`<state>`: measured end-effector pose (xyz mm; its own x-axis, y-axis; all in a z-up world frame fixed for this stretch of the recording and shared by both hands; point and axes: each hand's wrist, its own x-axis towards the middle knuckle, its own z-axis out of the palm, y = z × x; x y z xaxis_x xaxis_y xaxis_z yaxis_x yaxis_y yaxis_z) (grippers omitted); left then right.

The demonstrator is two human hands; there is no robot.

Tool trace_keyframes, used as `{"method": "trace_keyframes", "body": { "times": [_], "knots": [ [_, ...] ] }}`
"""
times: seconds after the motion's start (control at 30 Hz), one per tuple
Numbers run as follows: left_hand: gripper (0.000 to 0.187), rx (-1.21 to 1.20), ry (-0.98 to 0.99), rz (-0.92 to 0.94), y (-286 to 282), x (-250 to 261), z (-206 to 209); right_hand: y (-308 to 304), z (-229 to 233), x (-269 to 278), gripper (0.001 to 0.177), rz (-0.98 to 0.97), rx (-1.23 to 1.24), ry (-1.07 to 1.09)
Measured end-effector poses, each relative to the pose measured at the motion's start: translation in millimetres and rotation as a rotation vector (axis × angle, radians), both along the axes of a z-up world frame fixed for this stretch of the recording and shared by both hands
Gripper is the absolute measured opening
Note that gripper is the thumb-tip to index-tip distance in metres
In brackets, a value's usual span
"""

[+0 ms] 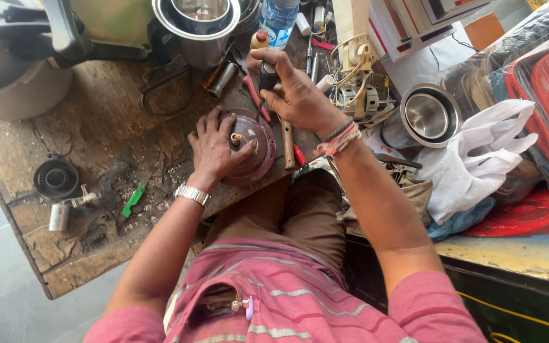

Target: The person works on a circular reddish-brown electrical component on a cluttered workbench. They use a screwdriver to adjust wires and a hammer to tap the component, then wipe their hands with a cloth. The task involves repeated adjustments and tool use without a visible final state.

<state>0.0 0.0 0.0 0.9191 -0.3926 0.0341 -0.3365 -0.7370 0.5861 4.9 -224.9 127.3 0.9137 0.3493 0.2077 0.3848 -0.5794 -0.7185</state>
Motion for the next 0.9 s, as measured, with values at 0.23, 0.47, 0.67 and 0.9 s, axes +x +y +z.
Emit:
{"method": "trace_keyframes", "body": {
  "times": [0.23,0.47,0.67,0.9],
  "knots": [
    [0.076,-0.019,-0.003,0.012,-0.2,0.4,3.2,41.6,-14.1,3.7,0.065,-0.251,-0.279,-0.451],
    [0.074,0.001,0.012,0.008,0.2,-2.9,3.7,23.5,35.8,14.7,0.057,0.254,-0.074,-0.307],
    [0.075,-0.019,-0.001,0.03,1.2,-1.2,-3.0,20.7,8.4,10.9,0.053,0.019,0.17,-0.043],
    [0.079,-0.024,-0.026,0.066,-2.6,-1.1,-0.8,48.5,-1.7,-23.8,0.045,-0.668,-0.029,-0.541]
  ]
}}
